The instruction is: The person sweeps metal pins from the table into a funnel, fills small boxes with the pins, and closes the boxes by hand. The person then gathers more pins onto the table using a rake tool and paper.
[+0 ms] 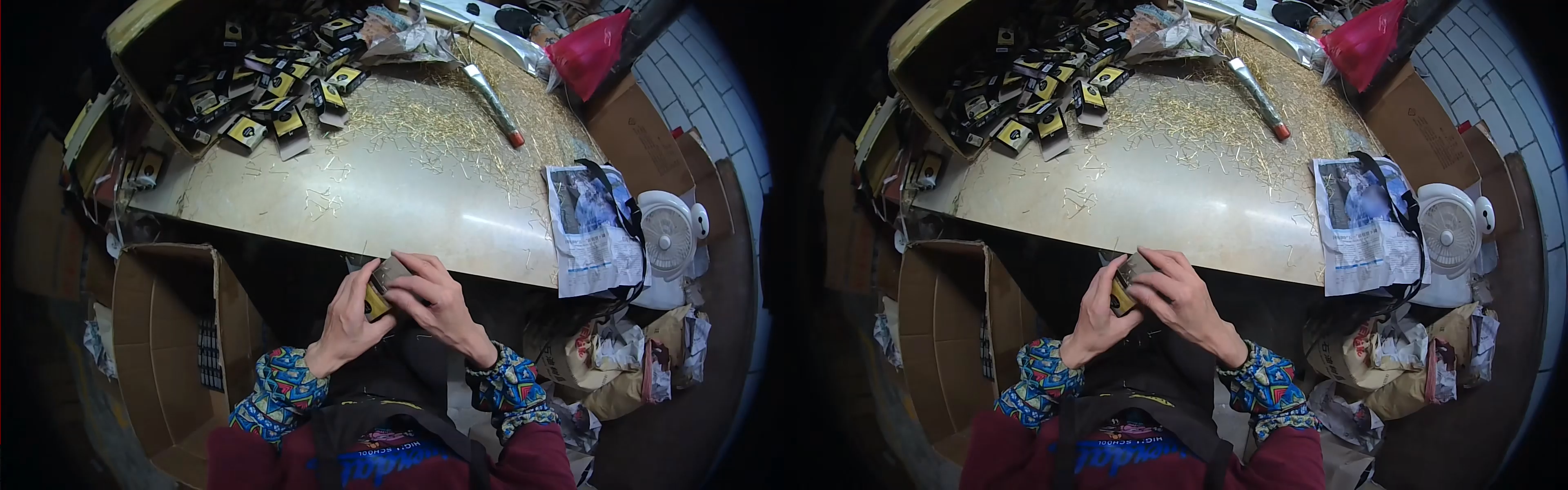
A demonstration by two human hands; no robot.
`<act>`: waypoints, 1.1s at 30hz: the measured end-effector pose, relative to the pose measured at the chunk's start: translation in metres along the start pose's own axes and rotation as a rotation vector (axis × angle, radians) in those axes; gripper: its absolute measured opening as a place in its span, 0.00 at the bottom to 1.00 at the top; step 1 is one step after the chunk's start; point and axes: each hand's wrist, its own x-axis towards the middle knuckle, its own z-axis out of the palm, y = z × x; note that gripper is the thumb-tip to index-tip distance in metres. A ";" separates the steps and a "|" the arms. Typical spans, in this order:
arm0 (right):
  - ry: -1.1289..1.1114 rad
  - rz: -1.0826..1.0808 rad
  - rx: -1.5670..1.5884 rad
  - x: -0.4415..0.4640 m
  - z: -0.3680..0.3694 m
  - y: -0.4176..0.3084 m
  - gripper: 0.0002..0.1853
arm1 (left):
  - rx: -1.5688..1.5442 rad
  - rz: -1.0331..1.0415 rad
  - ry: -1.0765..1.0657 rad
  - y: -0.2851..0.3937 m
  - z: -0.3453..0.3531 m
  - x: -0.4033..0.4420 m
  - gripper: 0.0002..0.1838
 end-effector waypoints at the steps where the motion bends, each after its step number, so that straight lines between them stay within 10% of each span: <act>1: 0.024 0.034 -0.009 0.000 0.002 -0.001 0.16 | 0.018 0.020 -0.007 0.000 -0.001 0.000 0.46; 14: 0.061 -0.029 -0.011 -0.013 0.001 -0.001 0.18 | -0.163 -0.115 0.003 0.000 0.001 -0.002 0.49; 26: 0.186 0.573 0.689 -0.023 0.034 -0.023 0.11 | 0.158 -0.177 0.141 0.014 0.006 0.000 0.36; 33: 0.298 0.568 0.499 -0.016 0.038 -0.029 0.12 | 0.171 -0.149 0.092 0.007 0.012 -0.008 0.31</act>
